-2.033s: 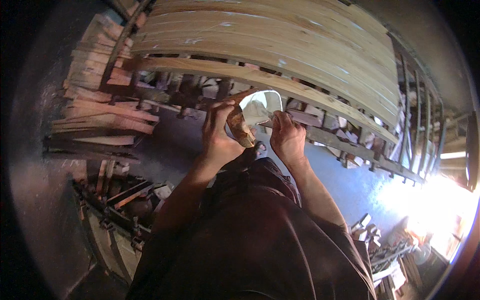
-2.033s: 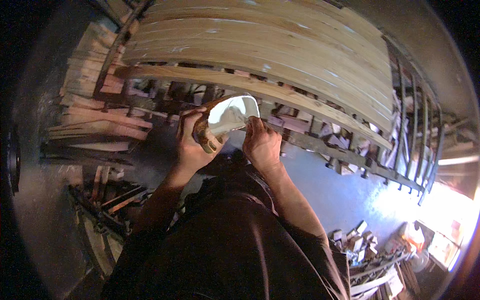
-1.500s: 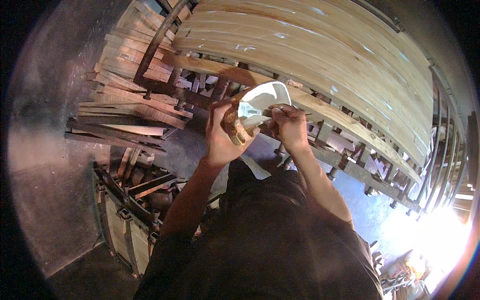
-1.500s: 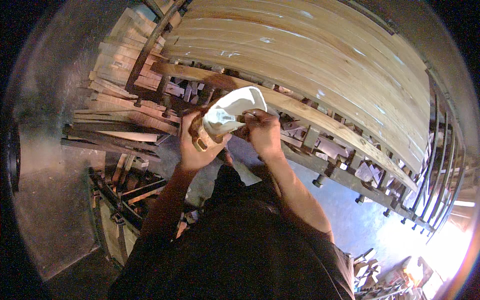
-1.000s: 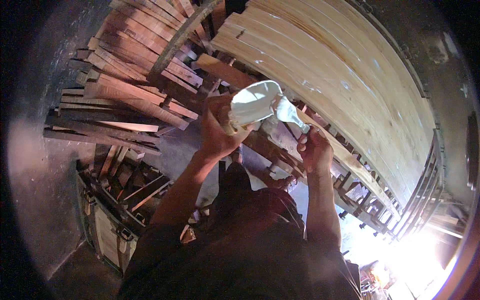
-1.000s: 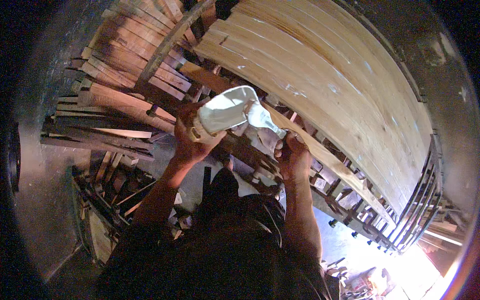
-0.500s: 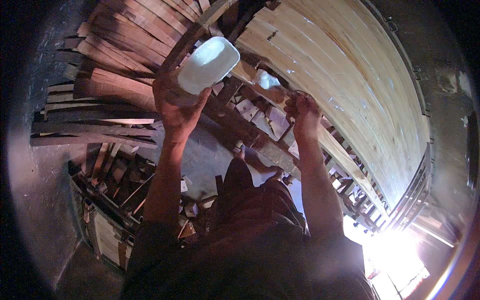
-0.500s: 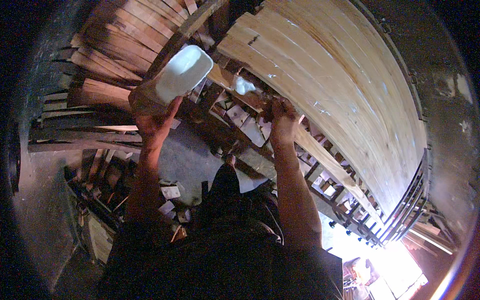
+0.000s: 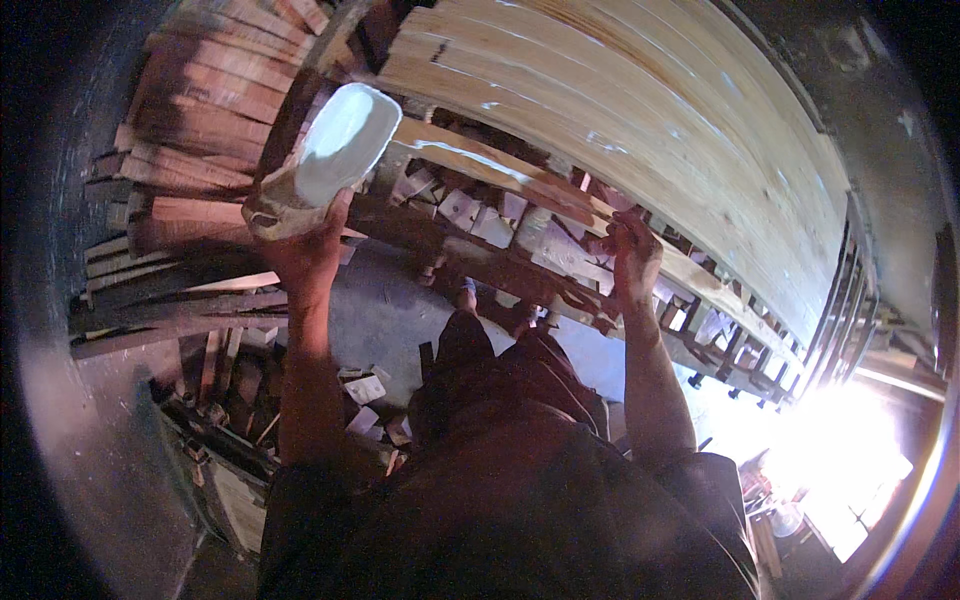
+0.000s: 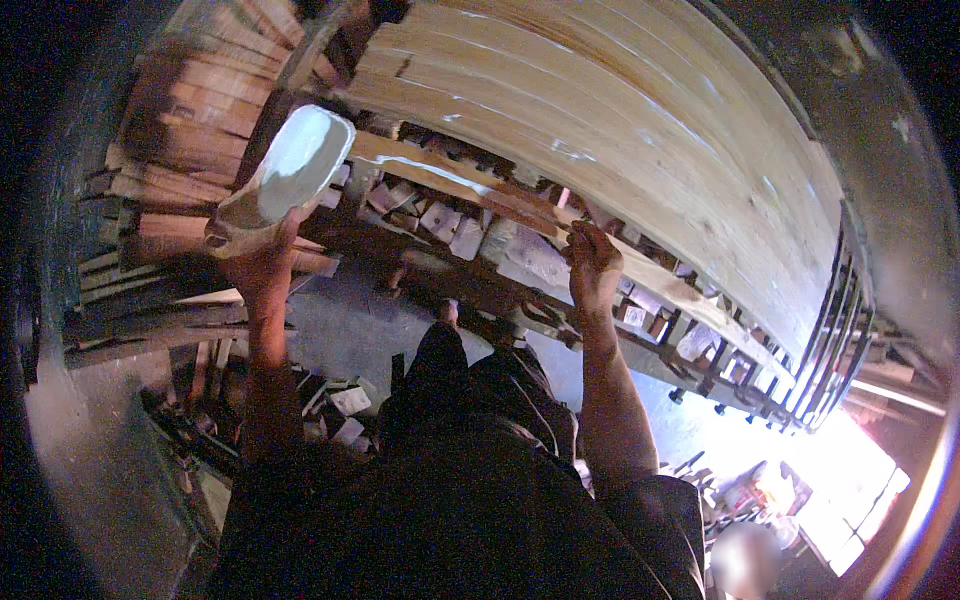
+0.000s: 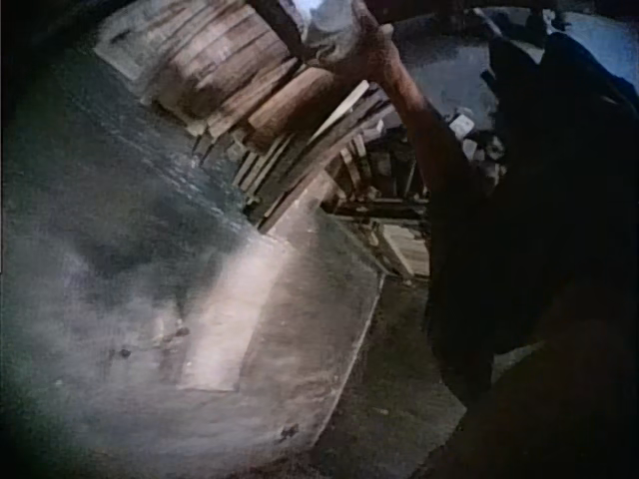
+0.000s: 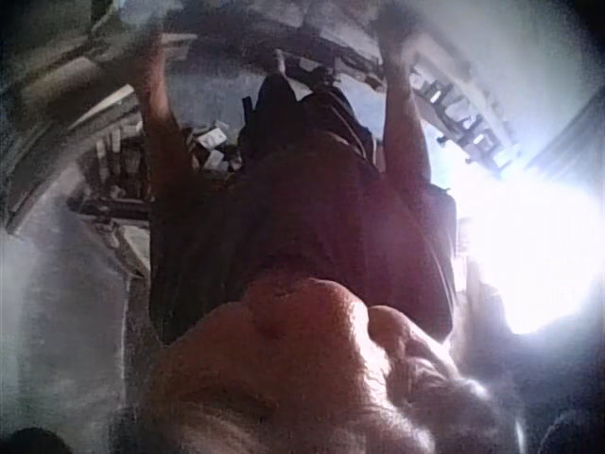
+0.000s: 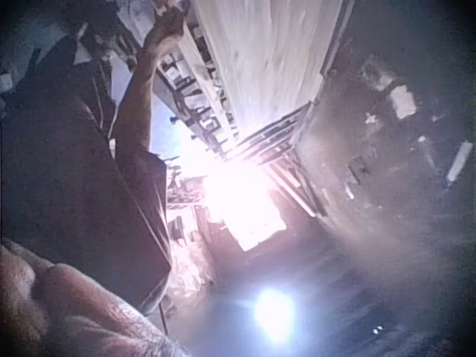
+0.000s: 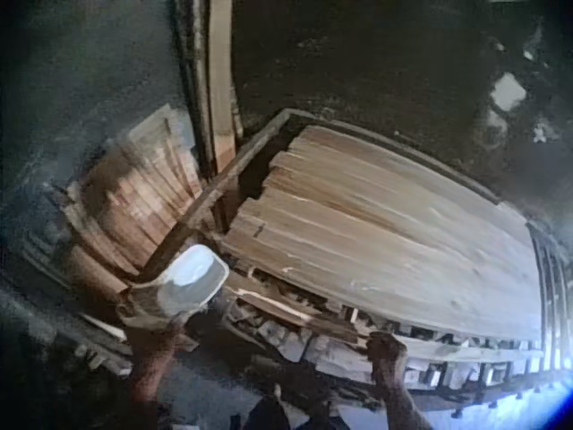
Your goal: The person applies white glue to the edges of wooden planks using an applicator and fits them into a curved wooden frame. The person moves long wooden boards from a stack, applies glue to their sides, and presses them into position on the structure.
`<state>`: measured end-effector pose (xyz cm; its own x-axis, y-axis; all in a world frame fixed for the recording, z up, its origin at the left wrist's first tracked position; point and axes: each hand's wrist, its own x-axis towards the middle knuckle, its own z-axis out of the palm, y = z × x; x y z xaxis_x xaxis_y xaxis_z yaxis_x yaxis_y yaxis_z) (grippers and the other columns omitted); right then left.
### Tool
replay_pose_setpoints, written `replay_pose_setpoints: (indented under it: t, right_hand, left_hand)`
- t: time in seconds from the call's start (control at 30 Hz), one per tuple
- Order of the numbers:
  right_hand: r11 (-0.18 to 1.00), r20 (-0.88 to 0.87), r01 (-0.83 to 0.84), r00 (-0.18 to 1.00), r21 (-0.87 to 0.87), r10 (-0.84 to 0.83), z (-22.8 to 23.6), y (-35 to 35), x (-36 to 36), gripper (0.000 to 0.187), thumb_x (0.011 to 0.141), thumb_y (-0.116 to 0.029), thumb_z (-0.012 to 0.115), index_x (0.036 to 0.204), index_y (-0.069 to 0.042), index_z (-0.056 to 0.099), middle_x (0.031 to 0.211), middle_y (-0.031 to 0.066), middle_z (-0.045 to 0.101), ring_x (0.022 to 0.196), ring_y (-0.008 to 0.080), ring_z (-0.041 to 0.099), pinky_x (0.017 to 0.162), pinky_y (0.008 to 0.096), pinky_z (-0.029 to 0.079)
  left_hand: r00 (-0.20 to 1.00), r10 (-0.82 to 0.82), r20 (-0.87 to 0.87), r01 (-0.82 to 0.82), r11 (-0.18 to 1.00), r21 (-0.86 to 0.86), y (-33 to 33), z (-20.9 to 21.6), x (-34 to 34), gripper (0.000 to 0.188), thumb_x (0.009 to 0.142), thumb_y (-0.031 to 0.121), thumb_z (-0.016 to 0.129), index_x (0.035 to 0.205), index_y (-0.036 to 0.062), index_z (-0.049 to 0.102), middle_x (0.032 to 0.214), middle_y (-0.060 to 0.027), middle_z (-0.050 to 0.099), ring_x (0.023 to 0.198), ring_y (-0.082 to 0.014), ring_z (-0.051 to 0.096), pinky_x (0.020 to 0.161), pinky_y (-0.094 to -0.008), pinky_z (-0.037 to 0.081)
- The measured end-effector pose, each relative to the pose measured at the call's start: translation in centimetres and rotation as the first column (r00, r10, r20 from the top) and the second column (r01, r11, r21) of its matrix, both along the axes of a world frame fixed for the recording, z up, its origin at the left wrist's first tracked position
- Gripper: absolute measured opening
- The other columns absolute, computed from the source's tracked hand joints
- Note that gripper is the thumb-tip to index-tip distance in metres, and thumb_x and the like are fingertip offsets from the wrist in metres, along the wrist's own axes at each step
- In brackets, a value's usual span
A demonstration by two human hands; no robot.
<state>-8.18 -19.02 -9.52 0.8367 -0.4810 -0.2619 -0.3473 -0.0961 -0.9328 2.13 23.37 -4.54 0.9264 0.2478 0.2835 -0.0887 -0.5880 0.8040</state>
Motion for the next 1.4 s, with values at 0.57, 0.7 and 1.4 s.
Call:
replay_pose_setpoints:
  t: [0.57, 0.7, 1.4]
  right_hand:
    - [0.783, 0.103, 0.022, 0.993, -0.622, 0.054, -0.3, -19.3, -16.0, 0.047, 0.073, 0.012, 0.046, 0.109, -0.005, 0.071, 0.095, 0.0147, 0.065, 0.083, 0.0313, 0.065, 0.074, 0.0350, 0.052]
    - [0.800, 0.091, 0.086, 0.995, -0.593, -0.040, -1.3, -24.6, -19.7, 0.045, 0.075, 0.012, 0.053, 0.112, -0.006, 0.072, 0.097, 0.0106, 0.065, 0.087, 0.0199, 0.064, 0.077, 0.0281, 0.050]
    - [0.600, 0.257, 0.040, 0.924, -0.799, 0.281, 10.9, -3.5, -6.7, 0.025, 0.084, 0.001, 0.060, 0.108, -0.005, 0.063, 0.080, 0.0151, 0.065, 0.069, 0.0346, 0.065, 0.059, 0.0413, 0.053]
  left_hand:
    - [0.989, -0.142, 0.030, 0.144, 0.989, -0.047, -18.5, 7.3, -8.7, 0.061, 0.073, 0.008, 0.086, 0.122, -0.0035, 0.053, 0.125, -0.0153, 0.060, 0.115, -0.0248, 0.058, 0.100, -0.0389, 0.046]
    - [0.981, -0.187, 0.050, 0.188, 0.982, -0.027, -20.8, 7.7, -9.6, 0.066, 0.069, 0.007, 0.088, 0.124, -0.0031, 0.052, 0.124, -0.0152, 0.059, 0.113, -0.0246, 0.058, 0.100, -0.0386, 0.047]
    - [0.709, -0.661, 0.247, 0.567, 0.742, 0.358, -25.0, 7.5, -10.9, 0.071, 0.067, 0.022, 0.088, 0.121, -0.0024, 0.047, 0.122, -0.0200, 0.054, 0.111, -0.0369, 0.054, 0.094, -0.0450, 0.047]
